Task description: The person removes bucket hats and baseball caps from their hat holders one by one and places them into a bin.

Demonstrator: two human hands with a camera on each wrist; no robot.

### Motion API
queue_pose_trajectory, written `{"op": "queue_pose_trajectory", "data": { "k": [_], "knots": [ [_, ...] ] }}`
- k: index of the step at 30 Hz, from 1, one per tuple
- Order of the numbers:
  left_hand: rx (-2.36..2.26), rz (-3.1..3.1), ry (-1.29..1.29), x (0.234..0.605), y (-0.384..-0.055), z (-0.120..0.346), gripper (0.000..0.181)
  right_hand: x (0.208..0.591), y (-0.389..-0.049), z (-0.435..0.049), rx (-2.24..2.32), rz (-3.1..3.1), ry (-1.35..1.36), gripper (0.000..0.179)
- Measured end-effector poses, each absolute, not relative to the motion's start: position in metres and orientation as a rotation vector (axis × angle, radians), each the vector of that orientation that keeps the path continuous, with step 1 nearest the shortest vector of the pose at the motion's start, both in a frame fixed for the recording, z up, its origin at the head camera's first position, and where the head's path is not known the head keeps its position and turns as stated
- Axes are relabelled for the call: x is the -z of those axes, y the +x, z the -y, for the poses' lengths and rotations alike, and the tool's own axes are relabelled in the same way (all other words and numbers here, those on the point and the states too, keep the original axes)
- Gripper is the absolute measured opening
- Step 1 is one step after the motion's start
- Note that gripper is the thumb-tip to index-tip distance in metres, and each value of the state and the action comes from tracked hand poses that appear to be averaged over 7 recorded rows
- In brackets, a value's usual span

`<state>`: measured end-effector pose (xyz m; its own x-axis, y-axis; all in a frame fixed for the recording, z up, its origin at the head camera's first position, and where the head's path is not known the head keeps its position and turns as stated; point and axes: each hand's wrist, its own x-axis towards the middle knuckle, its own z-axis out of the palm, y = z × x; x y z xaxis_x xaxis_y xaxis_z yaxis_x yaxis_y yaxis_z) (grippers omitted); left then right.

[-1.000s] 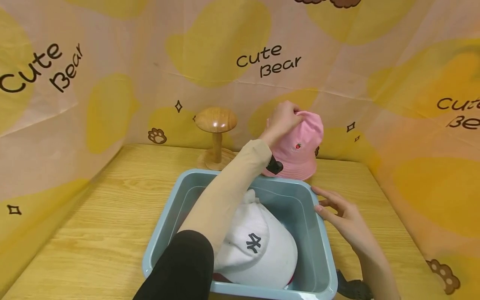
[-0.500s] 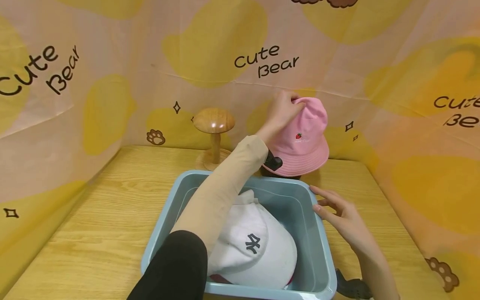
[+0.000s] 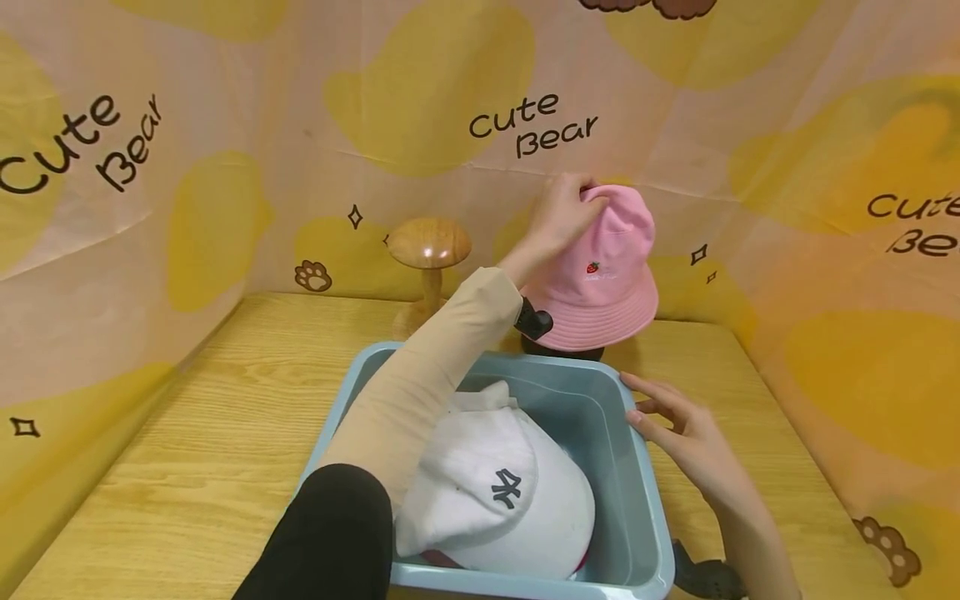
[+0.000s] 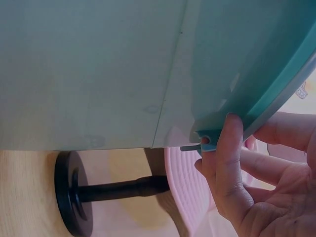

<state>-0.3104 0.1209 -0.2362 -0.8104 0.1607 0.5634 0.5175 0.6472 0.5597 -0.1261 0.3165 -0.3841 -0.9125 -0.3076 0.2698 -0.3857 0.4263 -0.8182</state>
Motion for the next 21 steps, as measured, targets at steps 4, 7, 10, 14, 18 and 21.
{"op": "queue_pose_trajectory", "data": {
  "k": [4, 7, 10, 14, 18, 21],
  "knots": [
    [1.050, 2.398, -0.553, 0.233, -0.306, -0.118, 0.014, 0.384, -0.126, -0.317, -1.518, 2.578, 0.637, 0.044],
    [1.125, 2.410, -0.565, 0.229, -0.303, -0.115, 0.013, 0.384, -0.126, -0.316, -1.521, 2.577, 0.638, 0.043],
    [1.178, 2.445, -0.541, 0.224, -0.299, -0.112, 0.015, 0.385, -0.126, -0.316, -1.524, 2.575, 0.637, 0.043],
    [1.198, 2.497, -0.486, 0.217, -0.296, -0.108, 0.017, 0.384, -0.127, -0.316, -1.519, 2.568, 0.643, 0.044],
    [1.287, 2.512, -0.455, 0.212, -0.292, -0.103, 0.017, 0.384, -0.126, -0.316, -1.515, 2.568, 0.644, 0.044],
    [1.409, 2.508, -0.431, 0.210, -0.289, -0.101, 0.016, 0.384, -0.126, -0.316, -1.513, 2.576, 0.638, 0.044]
  ]
}}
